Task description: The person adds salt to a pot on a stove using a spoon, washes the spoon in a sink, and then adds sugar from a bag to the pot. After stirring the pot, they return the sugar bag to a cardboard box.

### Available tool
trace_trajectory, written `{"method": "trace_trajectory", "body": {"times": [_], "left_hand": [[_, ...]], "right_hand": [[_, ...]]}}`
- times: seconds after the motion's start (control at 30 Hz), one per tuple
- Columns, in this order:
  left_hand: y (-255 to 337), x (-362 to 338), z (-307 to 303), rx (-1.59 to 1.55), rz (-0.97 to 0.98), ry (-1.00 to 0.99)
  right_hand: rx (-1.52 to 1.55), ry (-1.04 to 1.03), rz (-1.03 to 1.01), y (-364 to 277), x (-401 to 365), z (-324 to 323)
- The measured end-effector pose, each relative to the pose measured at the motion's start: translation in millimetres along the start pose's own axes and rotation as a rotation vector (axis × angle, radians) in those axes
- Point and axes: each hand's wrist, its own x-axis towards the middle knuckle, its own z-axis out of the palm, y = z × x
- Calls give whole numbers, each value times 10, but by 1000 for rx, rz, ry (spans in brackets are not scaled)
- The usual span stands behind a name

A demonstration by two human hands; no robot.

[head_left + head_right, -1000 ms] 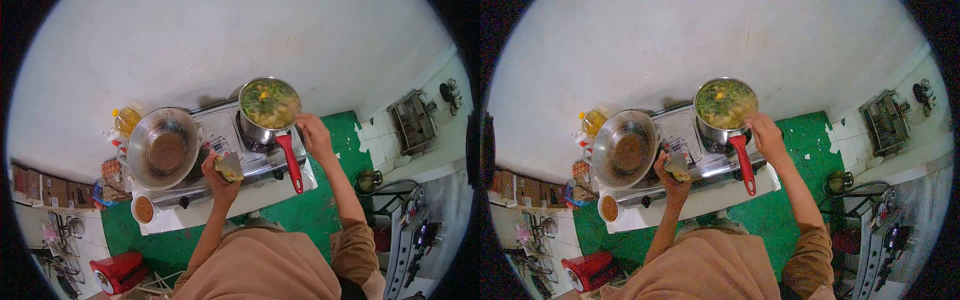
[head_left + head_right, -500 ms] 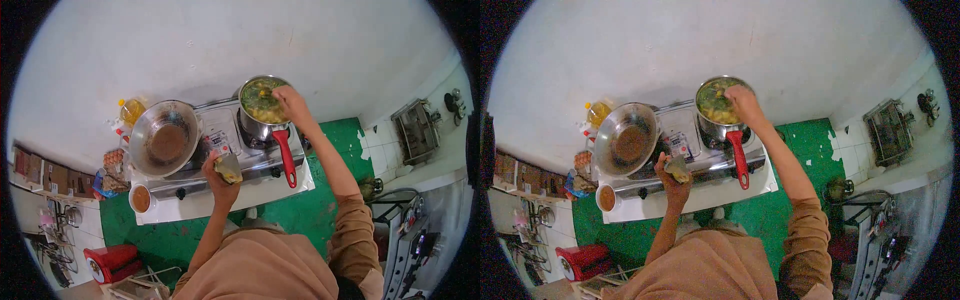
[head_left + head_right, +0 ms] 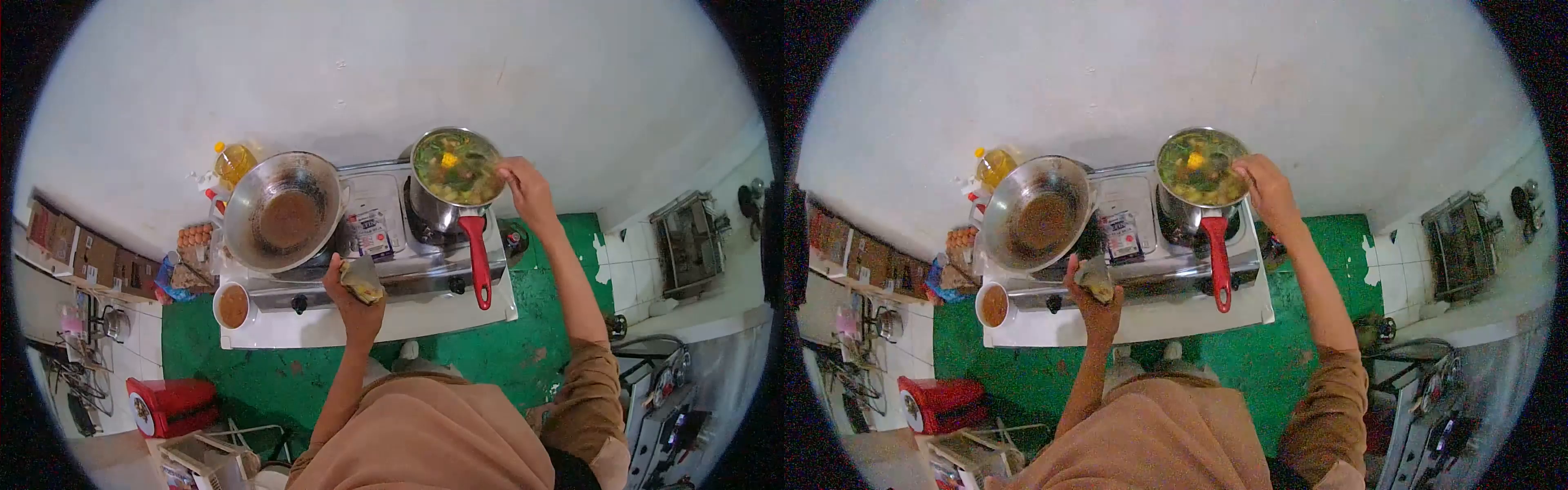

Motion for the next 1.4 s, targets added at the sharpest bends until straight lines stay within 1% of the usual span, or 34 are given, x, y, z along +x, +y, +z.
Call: {"method": "trace_trajectory", "body": {"times": [0.07, 0.13, 0.2, 0.27, 0.3, 0.37, 0.4, 0.47, 0.53, 0.57, 0.6, 0.63, 0.67, 0.73, 0.77, 0.8, 0.83, 0.87, 0.9, 0.93, 0.97, 1.0, 1.03, 1.07, 1.1, 1.17, 1.2, 1.23, 1.3, 1.33, 1.4], "left_hand": [[24, -2, 3, -42, -38, -2], [71, 29, -11, -174, -55, 37], [118, 71, -69, -148, -57, 59], [104, 30, -138, -118, -74, 72], [65, 27, -164, -107, -71, 65], [16, 76, -216, -103, -63, 61], [8, 72, -258, -90, -78, 62], [8, 27, -386, -67, -103, 65], [18, 45, -526, -150, -65, 90], [-26, 36, -613, -124, -75, 123], [-94, 4, -716, -280, -138, 81], [-158, -20, -853, -437, -194, 40], [-181, -19, -1011, -412, -200, 71], [-192, 2, -1364, -459, -232, 29], [-224, 1, -1566, -451, -236, 44], [-261, -10, -1768, -437, -251, 48], [-325, -19, -1971, -425, -264, 47], [-424, -41, -2195, -354, -238, 47], [-505, -42, -2433, -351, -238, 41], [-588, -31, -2662, -339, -231, 32], [-676, -16, -2872, -332, -221, 25], [-786, -9, -3070, -339, -219, 17], [-913, -5, -3265, -278, -162, 29], [-1034, 7, -3447, -218, -106, 40], [-1144, 33, -3618, -225, -113, 29], [-1300, 64, -3912, -139, -147, 48], [-1316, 103, -4017, -257, -198, 58], [-1373, 137, -4104, -259, -201, 37], [-1494, 195, -4230, -194, -245, 63], [-1534, 232, -4269, -199, -251, 52], [-1599, 328, -4302, -203, -188, 50]], "right_hand": [[0, 128, -139, -16, -9, 106], [11, 138, -170, 11, -45, 156], [19, 148, -212, 9, -24, 150], [29, 113, -57, -48, -74, 124], [31, 112, -55, -32, -97, 142], [-55, 200, -69, 20, -102, 163], [-56, 192, -73, 10, -92, 159], [-77, 167, 75, -61, -101, 185], [81, 217, 243, -61, -112, 138], [134, 309, 320, -100, -78, 78], [190, 391, 406, -131, -69, 21], [330, 508, 385, -89, -77, 12], [532, 616, 387, 100, -104, -8], [684, 702, 464, 281, -126, -76], [754, 765, 482, 198, -113, -92], [820, 831, 503, 45, -111, -104], [823, 826, 504, -186, -129, -78], [927, 821, 385, -432, -167, -38], [1024, 818, 265, -682, -201, 25], [1042, 857, 347, -949, -202, 116], [1036, 863, 344, -1237, -233, 258], [1107, 872, 344, -1631, -270, 454], [1177, 879, 346, -2021, -300, 664], [1178, 849, 434, -2381, -323, 886], [1177, 817, 526, -2701, -361, 1113], [1447, 554, 610, -3156, -591, 1550], [1447, 565, 713, -3272, -757, 1885], [1447, 577, 812, -3358, -933, 2240], [1506, 463, 945, -3608, -1256, 2742], [1505, 456, 993, -3679, -1427, 2989], [1464, 473, 1127, -3706, -1750, 3415]]}}
